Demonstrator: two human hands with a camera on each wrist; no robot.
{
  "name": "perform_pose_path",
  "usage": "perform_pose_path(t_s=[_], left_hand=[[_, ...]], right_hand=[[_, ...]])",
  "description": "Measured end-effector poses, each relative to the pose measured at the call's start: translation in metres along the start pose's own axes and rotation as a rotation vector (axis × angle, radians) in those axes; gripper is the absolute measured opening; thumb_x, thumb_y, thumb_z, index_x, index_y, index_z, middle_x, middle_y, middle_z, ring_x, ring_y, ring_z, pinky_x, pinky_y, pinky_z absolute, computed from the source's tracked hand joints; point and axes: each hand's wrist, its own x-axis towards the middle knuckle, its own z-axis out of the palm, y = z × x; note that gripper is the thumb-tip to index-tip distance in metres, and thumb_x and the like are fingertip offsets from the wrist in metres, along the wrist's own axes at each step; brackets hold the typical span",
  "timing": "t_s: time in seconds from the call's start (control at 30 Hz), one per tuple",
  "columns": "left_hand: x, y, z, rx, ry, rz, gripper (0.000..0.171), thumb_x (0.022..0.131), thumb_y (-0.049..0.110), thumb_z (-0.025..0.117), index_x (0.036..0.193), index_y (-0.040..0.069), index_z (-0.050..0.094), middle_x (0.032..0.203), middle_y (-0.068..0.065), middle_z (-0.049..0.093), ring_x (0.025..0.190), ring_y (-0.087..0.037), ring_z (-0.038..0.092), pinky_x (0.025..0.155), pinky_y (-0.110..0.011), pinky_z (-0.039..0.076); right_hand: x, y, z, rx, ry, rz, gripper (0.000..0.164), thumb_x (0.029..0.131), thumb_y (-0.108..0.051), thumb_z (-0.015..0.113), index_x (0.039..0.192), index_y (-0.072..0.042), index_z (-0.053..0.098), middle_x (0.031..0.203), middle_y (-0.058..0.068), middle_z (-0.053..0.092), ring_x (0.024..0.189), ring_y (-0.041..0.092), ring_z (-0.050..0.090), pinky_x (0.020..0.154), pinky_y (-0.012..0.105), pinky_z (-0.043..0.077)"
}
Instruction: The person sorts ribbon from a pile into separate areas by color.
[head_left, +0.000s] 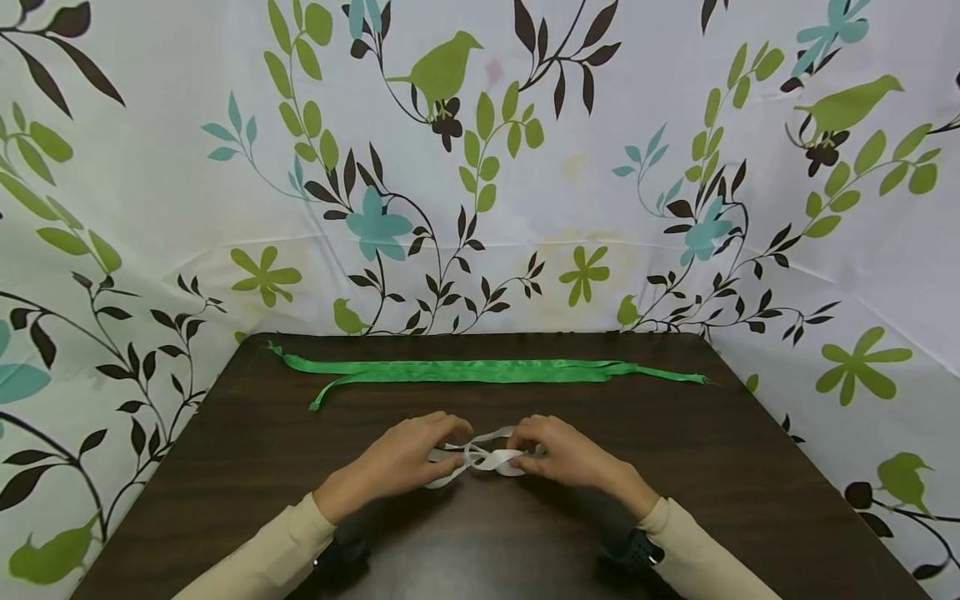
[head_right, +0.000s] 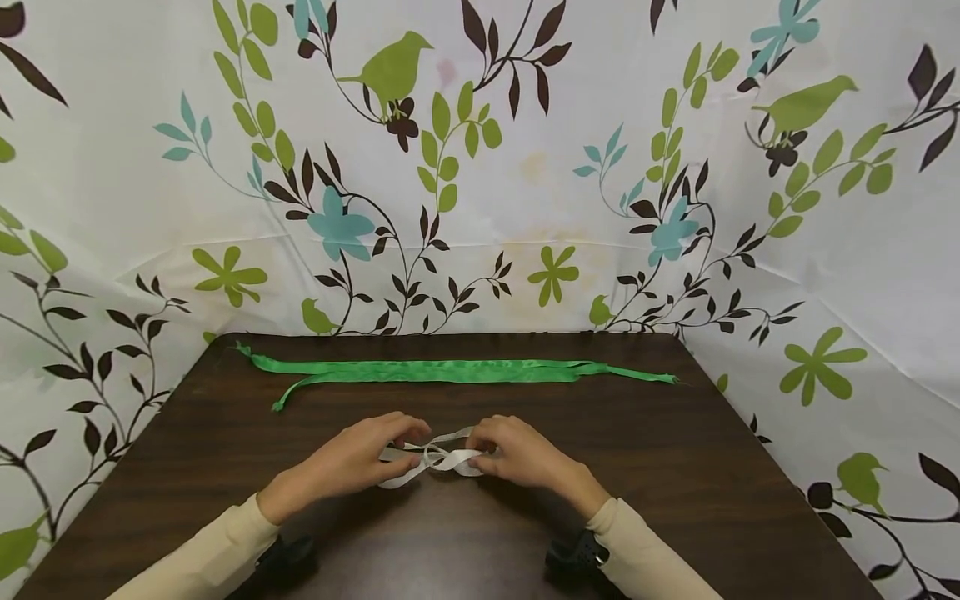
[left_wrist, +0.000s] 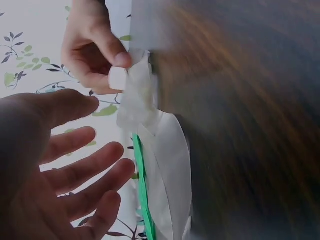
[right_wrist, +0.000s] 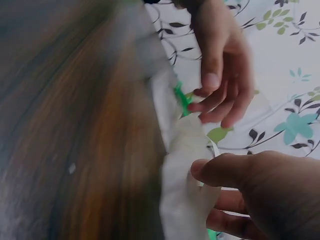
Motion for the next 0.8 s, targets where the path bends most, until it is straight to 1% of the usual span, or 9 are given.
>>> perform_pose_path(t_s=[0.13,0.2,0.27,0.37,0.5,0.63,0.67,0.73,0.8], left_hand=[[0.001,0.002,0.002,-0.006,-0.009,0.026,0.055,0.097,0.029,0.074,0.146,0.020,0.050,0.132,-0.003,0.057,0.113,-0.020,0.061,0.088,-0.048,0.049],[0.002,0.004,0.004,0.010,-0.009,0.044,0.064,0.095,0.033,0.076,0.150,0.024,0.046,0.138,-0.003,0.052,0.120,-0.020,0.056,0.091,-0.052,0.044],[0.003,0.006,0.006,0.020,-0.006,0.058,0.067,0.093,0.036,0.078,0.151,0.027,0.046,0.142,-0.002,0.048,0.123,-0.019,0.053,0.092,-0.052,0.040],[0.004,0.008,0.010,0.018,0.006,0.087,0.059,0.091,0.038,0.079,0.144,0.025,0.055,0.143,-0.004,0.048,0.125,-0.019,0.051,0.092,-0.050,0.038],[0.004,0.014,0.014,-0.033,0.021,0.122,0.043,0.091,0.041,0.078,0.128,0.023,0.066,0.142,-0.005,0.050,0.125,-0.018,0.050,0.092,-0.050,0.038],[0.005,0.020,0.016,-0.099,0.032,0.140,0.029,0.097,0.045,0.070,0.115,0.023,0.070,0.141,0.000,0.051,0.125,-0.016,0.050,0.093,-0.052,0.039],[0.005,0.021,0.015,-0.121,0.035,0.139,0.026,0.099,0.044,0.067,0.112,0.023,0.071,0.140,0.002,0.052,0.125,-0.016,0.050,0.094,-0.053,0.038],[0.006,0.023,0.012,-0.191,0.045,0.152,0.020,0.103,0.038,0.063,0.108,0.021,0.072,0.136,0.003,0.054,0.120,-0.015,0.053,0.093,-0.052,0.043],[0.006,0.023,0.006,-0.268,0.068,0.166,0.018,0.105,0.031,0.061,0.107,0.019,0.074,0.129,0.005,0.058,0.115,-0.013,0.057,0.092,-0.047,0.047]], right_hand=[[0.002,-0.007,-0.007,0.082,0.009,-0.033,0.008,0.101,-0.021,0.069,0.106,-0.017,0.073,0.098,-0.016,0.063,0.083,0.004,0.057,0.074,0.037,0.050],[0.002,-0.012,-0.010,0.116,0.012,-0.034,0.011,0.103,-0.023,0.065,0.107,-0.017,0.073,0.099,-0.015,0.065,0.084,0.003,0.057,0.073,0.039,0.050],[0.003,-0.018,-0.013,0.149,0.017,-0.026,0.013,0.105,-0.026,0.063,0.108,-0.019,0.073,0.100,-0.014,0.067,0.084,0.004,0.057,0.072,0.041,0.050],[0.003,-0.027,-0.018,0.202,0.029,-0.018,0.013,0.106,-0.027,0.060,0.109,-0.023,0.072,0.102,-0.010,0.069,0.086,0.006,0.059,0.072,0.041,0.050],[0.002,-0.041,-0.024,0.286,0.061,-0.014,0.013,0.106,-0.023,0.060,0.107,-0.025,0.072,0.099,-0.007,0.071,0.085,0.011,0.064,0.069,0.037,0.052],[0.002,-0.053,-0.032,0.343,0.102,0.040,0.014,0.106,-0.024,0.060,0.102,-0.026,0.073,0.093,-0.008,0.071,0.065,0.014,0.060,0.058,0.031,0.050],[0.002,-0.054,-0.034,0.345,0.114,0.059,0.014,0.106,-0.025,0.060,0.100,-0.026,0.073,0.091,-0.007,0.071,0.063,0.013,0.058,0.057,0.030,0.049],[0.001,-0.055,-0.038,0.346,0.133,0.100,0.015,0.105,-0.027,0.061,0.099,-0.024,0.074,0.089,-0.006,0.070,0.057,0.013,0.053,0.054,0.029,0.046],[0.001,-0.054,-0.041,0.357,0.142,0.135,0.016,0.105,-0.029,0.062,0.098,-0.022,0.074,0.087,-0.005,0.070,0.060,0.015,0.057,0.056,0.029,0.048]])
